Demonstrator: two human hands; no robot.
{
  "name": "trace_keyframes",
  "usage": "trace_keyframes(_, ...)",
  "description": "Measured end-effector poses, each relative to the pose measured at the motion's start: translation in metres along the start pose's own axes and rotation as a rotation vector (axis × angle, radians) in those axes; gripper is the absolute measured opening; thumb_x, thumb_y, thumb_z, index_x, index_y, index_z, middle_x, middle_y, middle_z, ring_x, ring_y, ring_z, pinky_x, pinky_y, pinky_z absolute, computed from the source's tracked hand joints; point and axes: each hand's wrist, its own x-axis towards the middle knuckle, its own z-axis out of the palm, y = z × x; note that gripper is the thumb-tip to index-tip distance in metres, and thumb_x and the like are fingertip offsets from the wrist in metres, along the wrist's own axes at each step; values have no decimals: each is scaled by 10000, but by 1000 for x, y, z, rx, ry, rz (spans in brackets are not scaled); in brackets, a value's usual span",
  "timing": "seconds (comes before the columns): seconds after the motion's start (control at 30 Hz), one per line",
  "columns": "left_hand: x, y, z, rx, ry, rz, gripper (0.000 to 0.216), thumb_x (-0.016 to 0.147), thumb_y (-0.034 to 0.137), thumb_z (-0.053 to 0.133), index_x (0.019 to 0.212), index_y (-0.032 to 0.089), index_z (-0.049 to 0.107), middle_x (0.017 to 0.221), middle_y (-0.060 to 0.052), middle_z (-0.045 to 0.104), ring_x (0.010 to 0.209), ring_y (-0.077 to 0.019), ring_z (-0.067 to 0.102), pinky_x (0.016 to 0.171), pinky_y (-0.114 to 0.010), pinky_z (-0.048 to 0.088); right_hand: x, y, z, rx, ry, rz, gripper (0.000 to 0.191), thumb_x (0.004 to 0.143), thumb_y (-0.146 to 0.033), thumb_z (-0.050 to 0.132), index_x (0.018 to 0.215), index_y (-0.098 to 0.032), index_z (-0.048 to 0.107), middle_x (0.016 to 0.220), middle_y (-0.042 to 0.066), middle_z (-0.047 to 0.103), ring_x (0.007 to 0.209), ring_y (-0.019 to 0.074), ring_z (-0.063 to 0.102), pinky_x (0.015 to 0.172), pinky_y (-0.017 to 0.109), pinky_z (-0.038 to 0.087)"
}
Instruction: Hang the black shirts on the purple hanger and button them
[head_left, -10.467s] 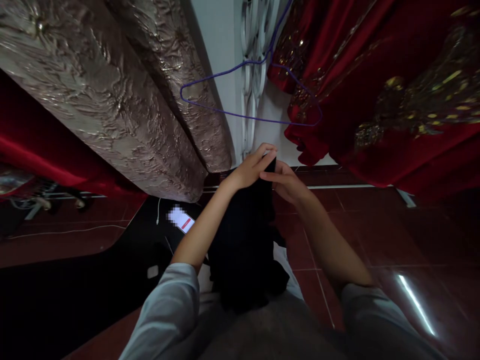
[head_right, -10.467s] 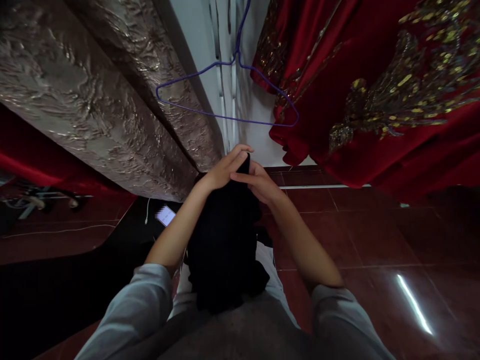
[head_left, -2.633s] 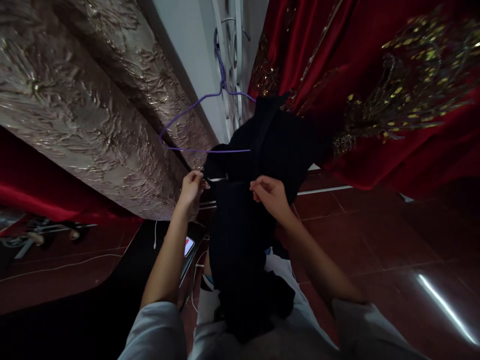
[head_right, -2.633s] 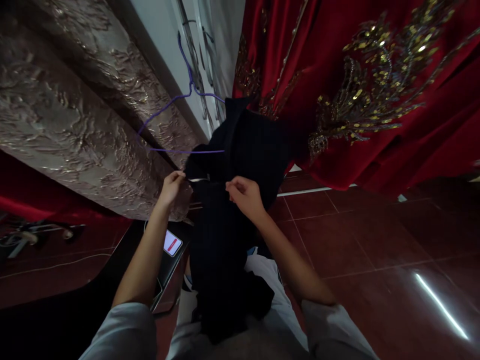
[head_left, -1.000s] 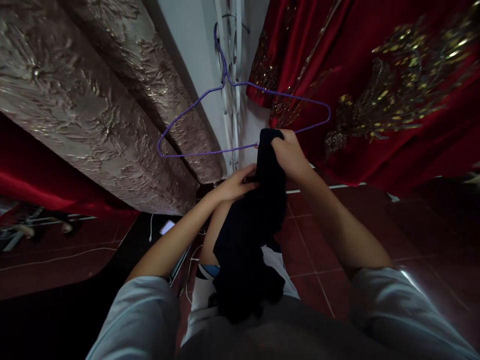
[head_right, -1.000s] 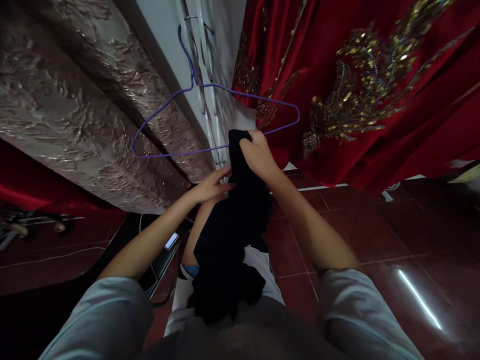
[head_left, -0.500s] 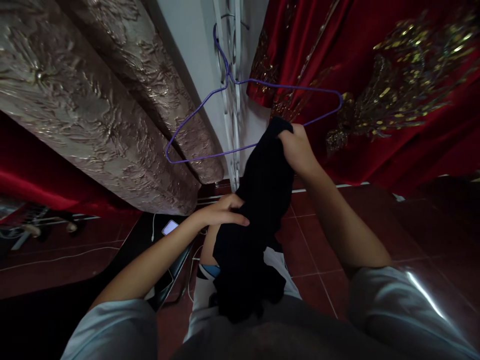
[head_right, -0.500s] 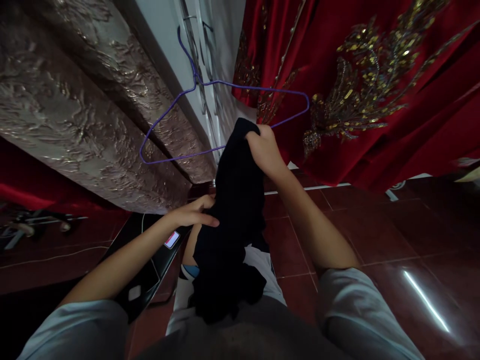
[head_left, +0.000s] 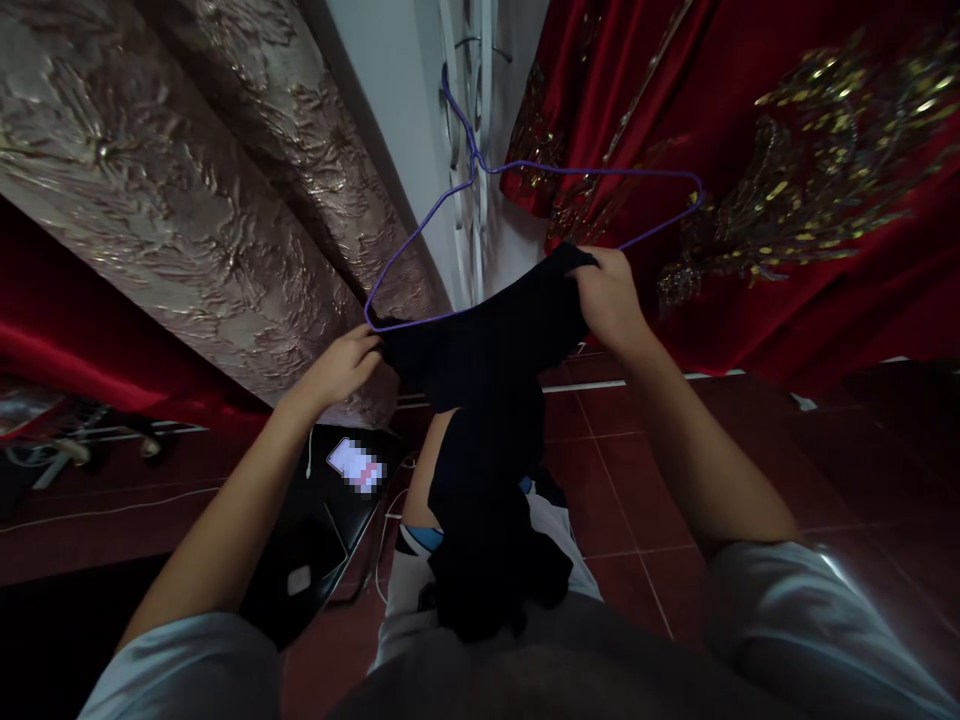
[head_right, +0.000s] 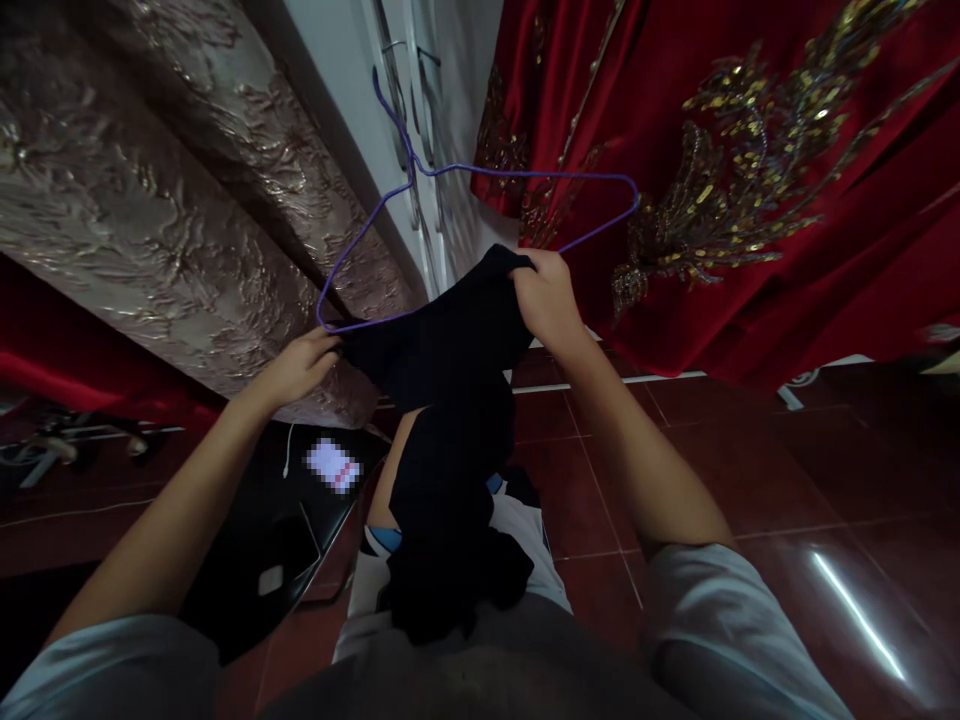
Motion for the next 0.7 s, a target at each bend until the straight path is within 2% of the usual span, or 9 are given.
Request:
trace_keyframes(0.07, -6, 6, -19, 58, 109, 23, 309, 945, 312, 410, 917, 147, 669, 1273, -155, 603, 1208, -326, 592, 1103, -496, 469, 0, 4, 2, -19, 12, -14, 239, 785, -192, 531, 585, -208, 400, 613, -3, 354, 613, 138, 363, 591, 307, 382)
trace_keyframes(0.13, -9, 17, -36, 72, 290, 56, 259, 916, 306, 454, 877, 166, 668, 1337, -123, 587, 1245, -327, 574, 1099, -495, 471, -3, 7, 7, -4, 25, 6, 253, 787, -191, 533, 590, -212, 375, 611, -9, 345, 612, 135, 358, 591, 304, 380)
trace_keyframes(0.27, 9, 44, -61, -40, 566, 67, 232, 940, 291, 480, 813, 213, 657, 1254, -29, 649, 1193, -257, 600, 1074, -437, 486, -14, 7, 26, 74, -49, 133, 208, 799, -200, 533, 626, -213, 416, 621, -10, 386, 620, 142, 403, 579, 295, 384)
trace_keyframes(0.37, 41, 59, -69, -84, 608, 42, 152, 957, 320, 545, 1016, 250, 666, 1166, -29, 688, 1131, -245, 627, 1049, -419, 497, -25, 0, 41, 121, -135, 161, 180, 817, -221, 528, 653, -210, 453, 662, 5, 465, 664, 165, 477, 615, 311, 425)
trace_keyframes(0.43, 63, 62, -70, -90, 594, 51, 231, 962, 314, 573, 1175, 247, 634, 1147, -47, 704, 1101, -247, 645, 1033, -413, 501, -31, -7, 41, 151, -206, 105, 169, 842, -240, 517, 677, -208, 497, 704, 18, 523, 714, 182, 527, 664, 323, 461)
trace_keyframes(0.5, 81, 59, -71, -89, 556, 68, 238, 995, 303, 546, 1206, 237, 637, 1089, -46, 717, 1045, -233, 662, 1007, -397, 508, -36, -13, 31, 154, -256, 8, 102, 838, -217, 519, 778, -209, 601, 787, 28, 599, 769, 193, 573, 713, 332, 487)
trace_keyframes(0.57, 92, 51, -72, -75, 527, 75, 215, 1031, 334, 522, 1143, 223, 668, 991, -36, 713, 983, -218, 663, 988, -385, 510, -37, -18, 11, 126, -187, -92, 243, 808, -170, 534, 997, -224, 677, 926, 40, 665, 797, 191, 603, 718, 336, 493)
trace_keyframes(0.63, 98, 42, -75, -47, 514, 76, 273, 1051, 413, 516, 1092, 198, 679, 976, -42, 694, 991, -219, 643, 1014, -398, 497, -35, -21, -16, 86, 40, -172, 456, 765, -129, 559, 1199, -230, 653, 1108, 74, 685, 800, 182, 619, 679, 330, 479)
trace_keyframes(0.7, 101, 34, -79, -12, 496, 89, 368, 1042, 516, 525, 1049, 180, 675, 1017, -55, 668, 1047, -231, 610, 1060, -426, 474, -28, -18, -44, 49, 275, -212, 544, 724, -90, 579, 1250, -213, 645, 1209, 112, 674, 813, 170, 628, 652, 319, 458)
